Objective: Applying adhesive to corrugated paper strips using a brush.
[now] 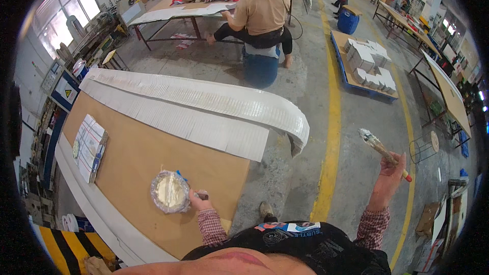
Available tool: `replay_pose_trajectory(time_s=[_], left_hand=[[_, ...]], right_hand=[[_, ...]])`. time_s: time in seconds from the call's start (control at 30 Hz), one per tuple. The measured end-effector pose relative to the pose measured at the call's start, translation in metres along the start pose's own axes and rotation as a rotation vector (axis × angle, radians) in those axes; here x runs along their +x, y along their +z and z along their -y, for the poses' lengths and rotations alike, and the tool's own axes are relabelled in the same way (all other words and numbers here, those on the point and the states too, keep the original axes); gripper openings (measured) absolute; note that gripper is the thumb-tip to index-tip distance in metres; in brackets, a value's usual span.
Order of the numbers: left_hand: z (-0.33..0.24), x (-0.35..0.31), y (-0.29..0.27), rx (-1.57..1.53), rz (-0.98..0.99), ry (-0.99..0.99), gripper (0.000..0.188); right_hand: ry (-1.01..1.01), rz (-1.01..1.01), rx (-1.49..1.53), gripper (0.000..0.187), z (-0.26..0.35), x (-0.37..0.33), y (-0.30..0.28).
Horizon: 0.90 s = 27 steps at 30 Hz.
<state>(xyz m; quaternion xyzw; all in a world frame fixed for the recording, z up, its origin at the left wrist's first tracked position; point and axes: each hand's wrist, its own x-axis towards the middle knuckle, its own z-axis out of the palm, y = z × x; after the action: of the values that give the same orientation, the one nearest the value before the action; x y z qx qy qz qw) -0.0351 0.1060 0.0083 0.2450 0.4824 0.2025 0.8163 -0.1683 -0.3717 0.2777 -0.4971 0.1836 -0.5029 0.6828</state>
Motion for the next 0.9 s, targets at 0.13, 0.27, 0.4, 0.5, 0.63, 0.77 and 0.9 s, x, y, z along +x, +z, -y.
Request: replay_pose_trajectory(time_s=[0.13,0.27,0.4,0.5,0.63,0.77,0.9], left_hand=[[0.001,0.021,-0.021,-0.045,0.086,-0.106,0.024],[-0.002,0.002,-0.005,0.019,-0.028,-0.027,0.024],[-0.002,0.019,-0.017,0.013,0.033,-0.064,0.024],[-0.001,0.028,-0.023,0.061,0.053,-0.047,0.025],[-0.006,0.029,-0.02,0.021,0.136,-0.016,0.035],[-0.011,0.015,-0.033,-0.004,0.102,-0.037,0.025],[-0.006,-0.021,-0.055,0.114,0.165,-0.081,0.022]], right_hand=[[-0.002,-0.013,-0.024,0.026,-0.003,-0.003,0.01],[-0.019,0.013,-0.045,0.026,0.005,-0.01,0.012],[0.003,0.002,-0.048,0.026,0.009,-0.007,0.003],[0.006,-0.002,-0.031,0.025,0.011,-0.007,-0.003],[-0.008,0.017,0.015,0.024,0.012,-0.004,-0.014],[0.006,0.002,0.093,0.025,0.018,-0.001,-0.031],[0.02,-0.002,0.162,0.026,0.024,0.002,-0.044]])
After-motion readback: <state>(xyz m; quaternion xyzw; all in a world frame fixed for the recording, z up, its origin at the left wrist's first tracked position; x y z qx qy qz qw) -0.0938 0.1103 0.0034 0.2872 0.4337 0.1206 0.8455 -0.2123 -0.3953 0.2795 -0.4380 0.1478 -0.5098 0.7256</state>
